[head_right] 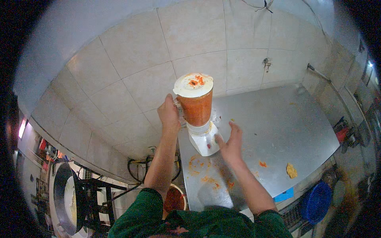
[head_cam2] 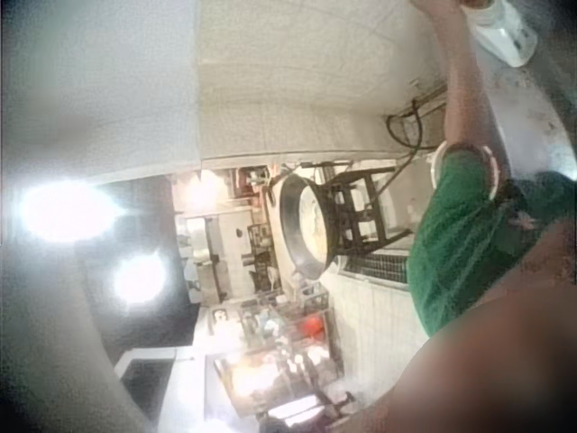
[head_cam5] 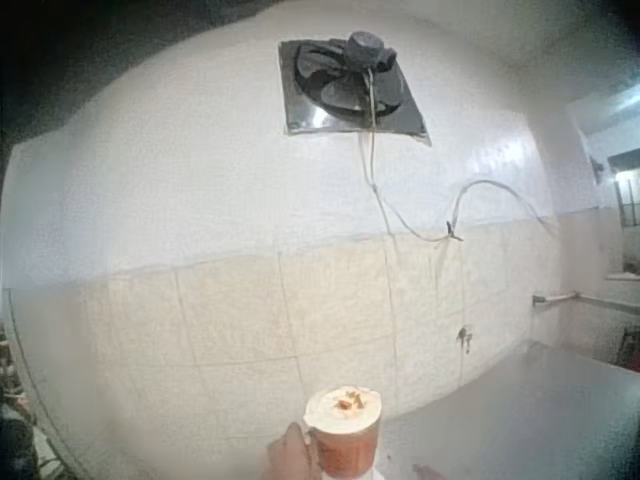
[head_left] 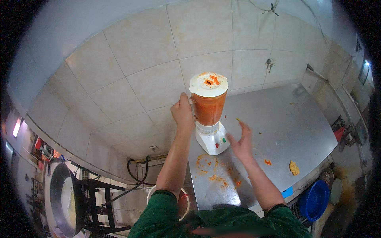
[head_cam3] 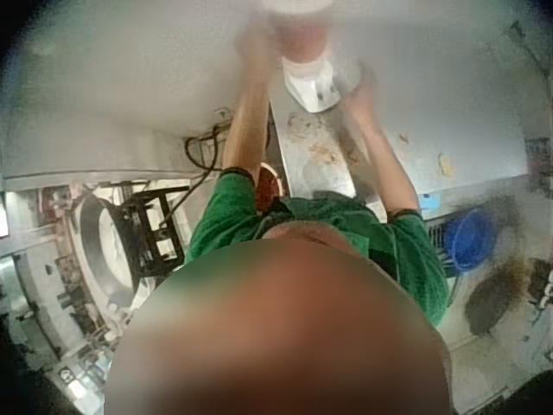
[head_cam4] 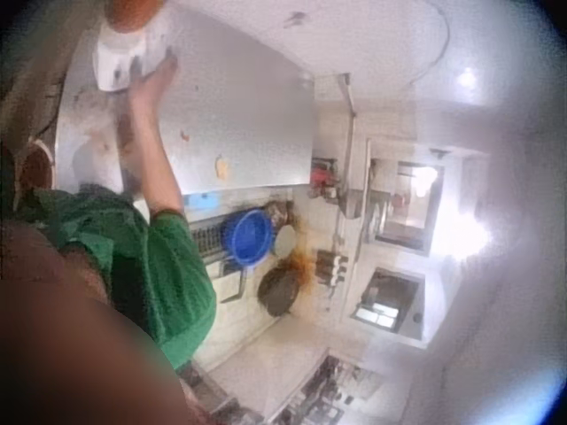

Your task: The person scoops red chilies from a bucket into a blender jar, secures the lid, blends the contents, and pours the resulting puree into a large wok. This cycle is repeated multiple times to process a larger quantity of chilies.

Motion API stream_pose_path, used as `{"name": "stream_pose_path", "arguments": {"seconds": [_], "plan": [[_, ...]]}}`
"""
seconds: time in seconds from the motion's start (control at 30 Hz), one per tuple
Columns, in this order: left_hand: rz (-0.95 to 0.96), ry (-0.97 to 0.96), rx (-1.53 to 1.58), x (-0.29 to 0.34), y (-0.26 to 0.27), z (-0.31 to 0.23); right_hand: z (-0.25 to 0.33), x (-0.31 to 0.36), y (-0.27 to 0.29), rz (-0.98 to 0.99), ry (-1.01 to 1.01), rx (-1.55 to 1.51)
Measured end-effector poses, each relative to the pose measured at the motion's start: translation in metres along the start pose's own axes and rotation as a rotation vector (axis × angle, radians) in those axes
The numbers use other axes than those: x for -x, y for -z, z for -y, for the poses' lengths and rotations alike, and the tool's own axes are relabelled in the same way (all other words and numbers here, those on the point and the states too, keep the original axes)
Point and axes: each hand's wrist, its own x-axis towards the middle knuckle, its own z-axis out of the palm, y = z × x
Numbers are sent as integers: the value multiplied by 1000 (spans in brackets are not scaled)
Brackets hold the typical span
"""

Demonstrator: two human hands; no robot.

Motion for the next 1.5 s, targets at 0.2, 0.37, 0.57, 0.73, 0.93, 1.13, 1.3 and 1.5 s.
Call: {"name": "stream_pose_path", "arguments": {"seconds": [0.2,0.37,0.57,0.73,0.93,1.13,1.3,1.5], "plan": [[-38,-14,134,75,11,-48,135,-39,101,-275,867,348],[-22,8,188,121,29,-44,201,-23,89,-29,1067,581],[-28,-15,-1,162,53,-26,193,9,79,101,1063,740],[-58,-109,-50,181,58,-21,183,24,78,90,1106,712],[-118,-165,-87,219,56,-19,186,7,114,14,1117,592],[-292,2,-10,270,61,-13,137,-58,162,266,755,310],[-372,23,27,317,87,-11,-7,-76,169,457,258,-134],[-513,13,-33,379,156,-18,-184,-12,129,643,-310,31]]}}
